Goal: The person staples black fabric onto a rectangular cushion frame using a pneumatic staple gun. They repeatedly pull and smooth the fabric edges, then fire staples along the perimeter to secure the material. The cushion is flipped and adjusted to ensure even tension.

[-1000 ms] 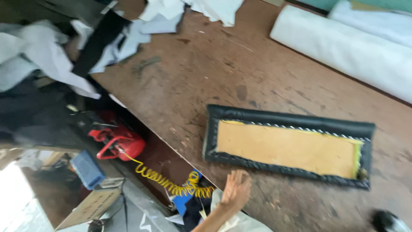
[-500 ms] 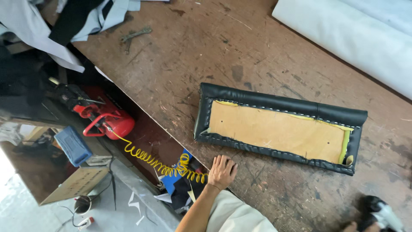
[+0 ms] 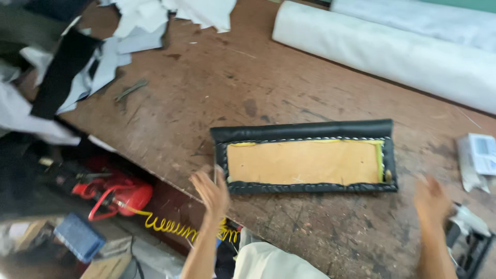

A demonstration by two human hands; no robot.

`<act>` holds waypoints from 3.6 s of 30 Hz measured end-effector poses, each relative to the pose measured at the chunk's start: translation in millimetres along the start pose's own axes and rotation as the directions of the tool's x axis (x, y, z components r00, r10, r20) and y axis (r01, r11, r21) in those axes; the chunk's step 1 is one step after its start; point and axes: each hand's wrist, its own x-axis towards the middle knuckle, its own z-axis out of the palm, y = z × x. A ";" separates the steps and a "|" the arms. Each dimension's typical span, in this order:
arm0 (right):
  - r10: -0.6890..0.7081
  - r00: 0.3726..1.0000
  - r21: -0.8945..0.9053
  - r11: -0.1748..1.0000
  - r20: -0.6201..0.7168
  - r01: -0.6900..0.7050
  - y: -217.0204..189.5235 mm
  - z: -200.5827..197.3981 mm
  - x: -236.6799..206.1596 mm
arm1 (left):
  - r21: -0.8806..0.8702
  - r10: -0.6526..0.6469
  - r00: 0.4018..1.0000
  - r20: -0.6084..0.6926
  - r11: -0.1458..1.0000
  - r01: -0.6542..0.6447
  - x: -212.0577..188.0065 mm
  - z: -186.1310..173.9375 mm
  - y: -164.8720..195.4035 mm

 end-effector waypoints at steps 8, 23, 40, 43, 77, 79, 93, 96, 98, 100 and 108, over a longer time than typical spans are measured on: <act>0.433 0.860 0.064 0.883 0.271 -0.465 -83.6 66.9 63.6 | -0.151 -0.395 0.329 0.858 0.419 0.895 99.5 36.4 16.1; 0.305 0.828 0.820 0.196 0.470 -0.537 -28.7 -6.5 26.1 | -0.797 0.119 0.795 0.594 -0.041 0.602 161.3 65.4 -3.0; 0.351 0.934 -0.134 0.931 0.065 -0.340 -2.7 19.4 -19.6 | 0.239 -0.430 0.586 0.686 0.895 0.376 64.5 69.6 -12.7; 0.422 0.907 -0.347 0.849 -0.009 -0.398 -7.0 33.6 -15.2 | 0.155 -0.361 0.643 0.675 0.922 0.355 62.4 75.1 -18.6; 0.553 0.750 0.767 0.280 0.362 -0.577 -21.6 -54.1 -8.7 | -0.614 -0.122 0.603 0.788 -0.078 0.786 132.8 -23.6 16.5; 0.468 0.812 0.755 0.375 0.348 -0.539 -17.5 -57.2 -12.5 | -0.675 0.135 0.669 0.731 -0.003 0.738 131.9 -33.2 17.8; 0.214 0.894 0.674 0.594 0.393 -0.438 31.3 -50.8 -79.9 | -0.461 0.029 0.488 0.872 0.381 0.801 55.1 17.4 -33.7; 0.293 0.907 0.577 0.701 0.303 -0.419 29.5 -50.6 -92.0 | -0.423 -0.118 0.628 0.769 0.643 0.638 48.2 17.3 -32.8; 0.325 0.929 0.526 0.767 0.175 -0.367 23.2 -41.5 -104.3 | -0.374 -0.146 0.744 0.652 0.792 0.482 39.8 15.5 -23.4; 0.283 0.959 0.468 0.844 0.023 -0.261 11.7 -20.4 -119.1 | -0.400 -0.065 0.849 0.524 0.862 0.313 26.5 16.1 -6.6; 0.066 0.962 0.005 0.998 -0.264 -0.067 -18.8 5.5 -135.3 | -0.064 0.057 0.948 0.314 0.997 -0.039 -0.8 16.5 22.3</act>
